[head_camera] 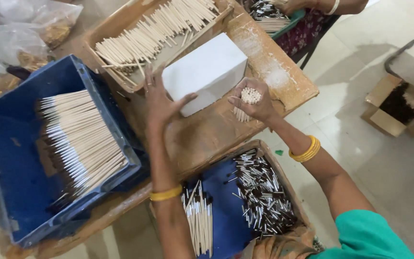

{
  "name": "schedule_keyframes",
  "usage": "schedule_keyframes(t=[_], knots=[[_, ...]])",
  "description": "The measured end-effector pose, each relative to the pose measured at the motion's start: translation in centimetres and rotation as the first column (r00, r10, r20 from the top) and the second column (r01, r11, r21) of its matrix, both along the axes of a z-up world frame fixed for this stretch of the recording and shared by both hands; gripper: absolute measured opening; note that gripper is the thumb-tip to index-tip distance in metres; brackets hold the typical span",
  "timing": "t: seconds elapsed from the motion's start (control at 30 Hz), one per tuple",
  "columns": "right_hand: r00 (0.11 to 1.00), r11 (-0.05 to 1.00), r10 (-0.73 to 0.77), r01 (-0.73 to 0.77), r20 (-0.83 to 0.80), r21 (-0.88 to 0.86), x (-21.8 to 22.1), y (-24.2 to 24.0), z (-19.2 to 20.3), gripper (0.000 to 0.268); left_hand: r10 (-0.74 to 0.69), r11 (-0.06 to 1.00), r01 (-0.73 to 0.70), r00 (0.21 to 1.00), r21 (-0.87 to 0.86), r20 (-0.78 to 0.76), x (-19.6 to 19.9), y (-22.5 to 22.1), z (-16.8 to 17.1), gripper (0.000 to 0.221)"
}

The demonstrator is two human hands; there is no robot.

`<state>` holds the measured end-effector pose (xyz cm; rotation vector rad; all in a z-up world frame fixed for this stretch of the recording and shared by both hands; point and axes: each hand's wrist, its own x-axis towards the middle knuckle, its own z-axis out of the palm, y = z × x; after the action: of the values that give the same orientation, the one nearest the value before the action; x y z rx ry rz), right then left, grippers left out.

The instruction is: The person sorts wooden sticks by hand, picking them up from a container and placing them into bundles or other containers.

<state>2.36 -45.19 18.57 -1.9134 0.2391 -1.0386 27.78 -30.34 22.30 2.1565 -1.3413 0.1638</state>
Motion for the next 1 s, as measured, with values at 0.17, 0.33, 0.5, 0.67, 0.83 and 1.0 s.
schedule_keyframes(t=[0.17,0.33,0.5,0.67,0.83,1.0], knots=[[1.000,1.000,0.021,-0.021,-0.002,0.003,0.1,-0.6,-0.9,0.021,-0.129,0.985,0.166,0.895,0.050,-0.426,-0.5,0.8,-1.7,0.124],[1.000,1.000,0.003,-0.003,-0.019,0.023,0.3,-2.4,-2.5,0.019,-0.120,0.988,0.147,0.933,0.057,-0.339,-3.0,3.0,-4.1,0.120],[0.982,0.925,0.055,-0.119,0.183,0.361,-0.6,-3.2,-1.4,0.020,-0.277,0.876,-0.043,0.770,-0.480,-0.575,-3.1,2.7,-7.0,0.089],[0.997,0.984,-0.062,0.053,0.051,0.170,-2.0,-2.1,-0.3,0.020,-0.374,0.729,-0.227,0.658,-0.646,-0.653,-2.9,3.1,-6.4,0.079],[0.953,0.969,0.077,-0.141,0.292,0.204,0.6,-4.9,2.5,0.017,-0.626,0.604,-0.498,0.188,-0.623,-0.757,-2.6,3.8,-6.1,0.081],[0.934,0.988,0.120,-0.146,0.336,0.052,7.2,-7.2,0.9,0.020,-0.697,0.587,-0.512,0.075,-0.628,-0.713,-2.4,3.3,-6.2,0.087]])
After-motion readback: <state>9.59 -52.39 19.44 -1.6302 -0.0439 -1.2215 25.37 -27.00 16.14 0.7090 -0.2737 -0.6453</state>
